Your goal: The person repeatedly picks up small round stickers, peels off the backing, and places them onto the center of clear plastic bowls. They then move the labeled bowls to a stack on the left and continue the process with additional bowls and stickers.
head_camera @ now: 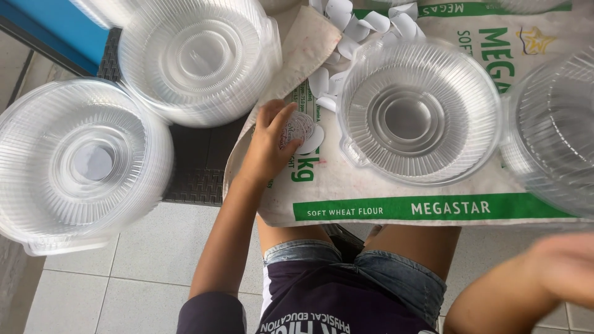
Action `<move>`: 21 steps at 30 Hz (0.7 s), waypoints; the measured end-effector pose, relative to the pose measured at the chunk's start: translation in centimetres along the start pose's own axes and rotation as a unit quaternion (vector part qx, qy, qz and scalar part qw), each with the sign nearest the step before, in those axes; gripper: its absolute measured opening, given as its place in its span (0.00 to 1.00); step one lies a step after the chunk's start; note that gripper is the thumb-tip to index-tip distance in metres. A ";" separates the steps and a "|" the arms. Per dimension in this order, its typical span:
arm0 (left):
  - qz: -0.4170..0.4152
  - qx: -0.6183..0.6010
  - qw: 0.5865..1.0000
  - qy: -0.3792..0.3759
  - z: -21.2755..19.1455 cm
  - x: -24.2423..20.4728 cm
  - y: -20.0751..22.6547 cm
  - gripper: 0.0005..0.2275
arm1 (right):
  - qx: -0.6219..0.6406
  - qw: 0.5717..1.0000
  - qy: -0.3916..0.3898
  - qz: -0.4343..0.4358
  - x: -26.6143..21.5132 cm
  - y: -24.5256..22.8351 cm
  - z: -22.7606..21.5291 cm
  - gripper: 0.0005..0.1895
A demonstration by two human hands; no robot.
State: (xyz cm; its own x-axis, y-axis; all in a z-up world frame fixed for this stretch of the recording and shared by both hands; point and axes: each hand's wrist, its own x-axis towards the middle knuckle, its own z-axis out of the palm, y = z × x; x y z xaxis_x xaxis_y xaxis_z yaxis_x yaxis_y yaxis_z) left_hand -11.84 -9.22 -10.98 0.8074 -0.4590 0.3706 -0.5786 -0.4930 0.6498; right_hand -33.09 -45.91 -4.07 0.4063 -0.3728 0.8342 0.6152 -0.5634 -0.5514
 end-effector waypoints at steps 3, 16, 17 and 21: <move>-0.092 0.012 0.994 -0.055 -0.1 0.4 -0.7 0.44 | -0.032 0.999 -0.008 -0.041 -0.4 -2.1 4.3 0.05; -0.132 0.033 0.990 -0.039 -3.8 -1.4 0.4 0.27 | -0.169 0.862 -0.474 0.057 -5.6 -2.9 24.9 0.35; -0.124 -0.016 0.992 -0.001 -4.3 -1.6 0.3 0.25 | -0.211 0.850 -0.481 0.046 -5.4 -2.4 25.6 0.39; -0.089 -0.081 0.991 0.065 -5.1 -2.3 -1.0 0.24 | -0.288 0.835 -0.468 -0.004 -5.7 -0.5 27.7 0.43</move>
State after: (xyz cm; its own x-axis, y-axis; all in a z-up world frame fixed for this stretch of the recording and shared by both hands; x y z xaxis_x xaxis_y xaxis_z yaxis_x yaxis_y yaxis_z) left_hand -12.51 -3.85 -9.09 0.9094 -0.2710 0.3156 -0.4076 -0.4285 0.8064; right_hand -17.00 -23.10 -8.57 0.9199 0.2214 0.3237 0.3034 -0.9249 -0.2294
